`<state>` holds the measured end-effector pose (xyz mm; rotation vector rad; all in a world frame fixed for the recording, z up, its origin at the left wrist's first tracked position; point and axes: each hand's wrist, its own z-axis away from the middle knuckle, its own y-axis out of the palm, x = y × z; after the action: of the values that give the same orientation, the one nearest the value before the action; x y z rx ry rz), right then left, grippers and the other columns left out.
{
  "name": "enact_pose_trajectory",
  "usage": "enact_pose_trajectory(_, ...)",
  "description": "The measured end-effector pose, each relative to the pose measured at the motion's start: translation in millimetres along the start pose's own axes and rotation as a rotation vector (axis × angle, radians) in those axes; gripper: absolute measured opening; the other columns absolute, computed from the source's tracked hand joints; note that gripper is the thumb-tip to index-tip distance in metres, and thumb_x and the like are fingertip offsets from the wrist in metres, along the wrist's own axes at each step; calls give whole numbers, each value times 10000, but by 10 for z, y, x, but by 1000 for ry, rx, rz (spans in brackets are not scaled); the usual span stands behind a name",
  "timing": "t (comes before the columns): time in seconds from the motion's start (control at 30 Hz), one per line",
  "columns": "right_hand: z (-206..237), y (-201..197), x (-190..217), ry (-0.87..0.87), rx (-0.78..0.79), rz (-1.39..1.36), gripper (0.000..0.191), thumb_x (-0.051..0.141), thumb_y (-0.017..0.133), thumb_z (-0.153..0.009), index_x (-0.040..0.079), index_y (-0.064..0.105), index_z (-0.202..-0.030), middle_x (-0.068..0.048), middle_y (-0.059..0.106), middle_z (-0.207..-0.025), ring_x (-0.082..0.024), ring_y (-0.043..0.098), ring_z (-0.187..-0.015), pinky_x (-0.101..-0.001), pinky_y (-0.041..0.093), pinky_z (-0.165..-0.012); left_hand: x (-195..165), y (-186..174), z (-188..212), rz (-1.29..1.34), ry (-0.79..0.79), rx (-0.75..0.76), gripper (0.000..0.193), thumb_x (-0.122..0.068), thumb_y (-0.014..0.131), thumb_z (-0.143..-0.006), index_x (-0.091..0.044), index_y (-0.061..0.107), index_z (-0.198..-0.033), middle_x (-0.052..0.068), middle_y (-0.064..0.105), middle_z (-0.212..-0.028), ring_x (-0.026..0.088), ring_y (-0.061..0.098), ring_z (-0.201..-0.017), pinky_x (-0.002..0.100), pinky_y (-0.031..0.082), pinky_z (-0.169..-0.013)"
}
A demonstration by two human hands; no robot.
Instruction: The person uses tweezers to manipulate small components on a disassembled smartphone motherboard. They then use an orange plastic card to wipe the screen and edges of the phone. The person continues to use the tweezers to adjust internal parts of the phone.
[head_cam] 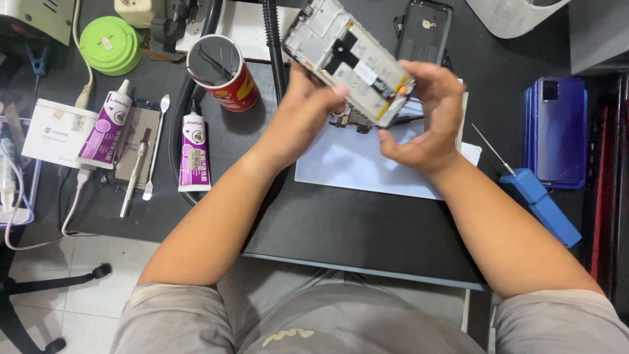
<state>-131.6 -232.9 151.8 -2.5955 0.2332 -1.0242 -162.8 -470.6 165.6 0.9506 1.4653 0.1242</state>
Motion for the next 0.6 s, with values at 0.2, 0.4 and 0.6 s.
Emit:
enact_pose_trajectory(0.2, 78, -29, -63, -6, -137, -168, 841, 162, 702, -868, 184, 213, -1552, -218, 525, -1436, -190, 564, -1182, -293, 468, -1075, -210, -148, 45, 155, -67, -24, 445, -241, 608, -1075, 25, 497, -1414, 139, 689, -1255, 219, 689, -1117, 389, 580, -953)
enact_pose_trajectory(0.4, 99, 1, -31, 30, -217, -215, 802, 217, 663, -904, 209, 174, -1539, -255, 464, -1504, -217, 557, -1226, -300, 469, -1086, -310, -36, 58, -88, -137, -54, 501, -12, 728, -954, 41, 495, -1394, 150, 674, -1225, 217, 715, -1038, 365, 639, -786)
enact_pose_trajectory(0.6, 4, 27, 27, 238, -127, -254, 838, 73, 630, -1060, 183, 30, -1633, -202, 522, -1457, -222, 562, -1307, -316, 447, -1184, -317, 67, 79, -170, -115, -54, 560, 41, 721, -911, -20, 469, -1406, 109, 630, -1276, 185, 682, -1112, 379, 675, -830)
